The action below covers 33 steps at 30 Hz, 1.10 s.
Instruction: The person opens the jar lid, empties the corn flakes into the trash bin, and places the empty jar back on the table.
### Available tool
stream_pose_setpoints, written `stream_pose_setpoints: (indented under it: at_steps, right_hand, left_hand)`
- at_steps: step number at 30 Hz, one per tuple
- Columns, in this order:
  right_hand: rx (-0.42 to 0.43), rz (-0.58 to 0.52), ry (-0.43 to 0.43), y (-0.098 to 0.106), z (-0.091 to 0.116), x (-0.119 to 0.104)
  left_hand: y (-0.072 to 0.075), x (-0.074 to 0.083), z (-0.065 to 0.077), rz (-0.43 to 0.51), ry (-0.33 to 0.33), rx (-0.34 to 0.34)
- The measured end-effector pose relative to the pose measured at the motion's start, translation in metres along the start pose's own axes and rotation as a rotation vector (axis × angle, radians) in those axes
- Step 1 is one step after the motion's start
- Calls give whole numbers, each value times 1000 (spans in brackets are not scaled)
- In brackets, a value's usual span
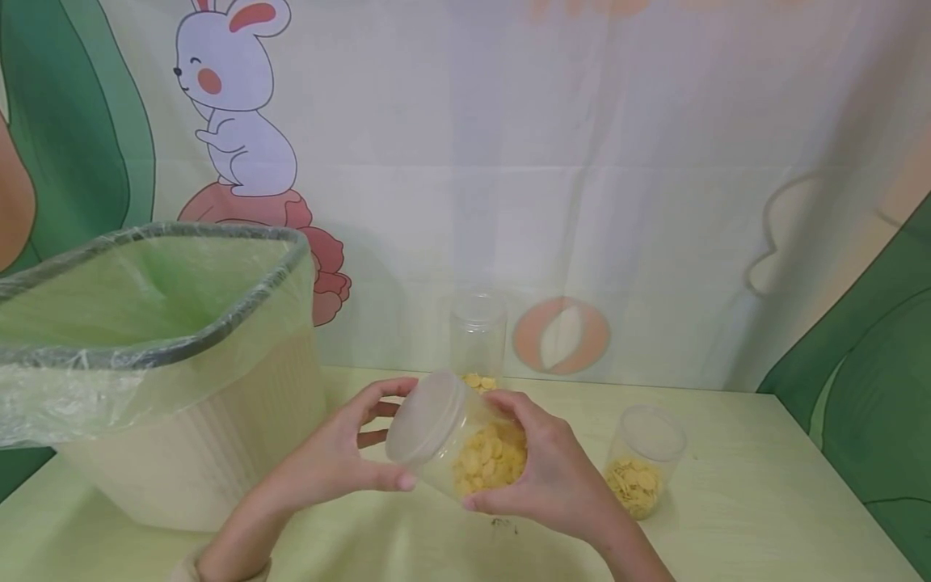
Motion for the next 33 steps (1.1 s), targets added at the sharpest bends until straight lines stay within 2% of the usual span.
stream_pose_setpoints:
  at_steps: [4, 11, 16, 23, 33]
  right_hand:
    - [-16, -46, 5, 1, 0, 1]
    - [-25, -69, 25, 1, 1, 1]
    - [-35, -76, 18, 1, 1, 0]
    - [-44, -80, 9, 0, 1, -1]
    - [-39, -45, -12, -1, 1, -1]
  left_hand:
    - [3, -1, 0, 28, -37, -57]
    - [7, -4, -4, 154, -126, -153]
    - [9, -6, -7, 222, -179, -197]
    - [10, -6, -7, 216, -193, -197]
    - [10, -6, -7, 159, -144, -158]
Point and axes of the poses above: each hand's wrist, its own z-axis away from the middle knuckle, its own y-axis out of the back of the hand, x = y × z, the point moved 3 cm from there along -z, towards the middle knuckle, and after that the axes turned 10 degrees about x, right-handed, at the moved point
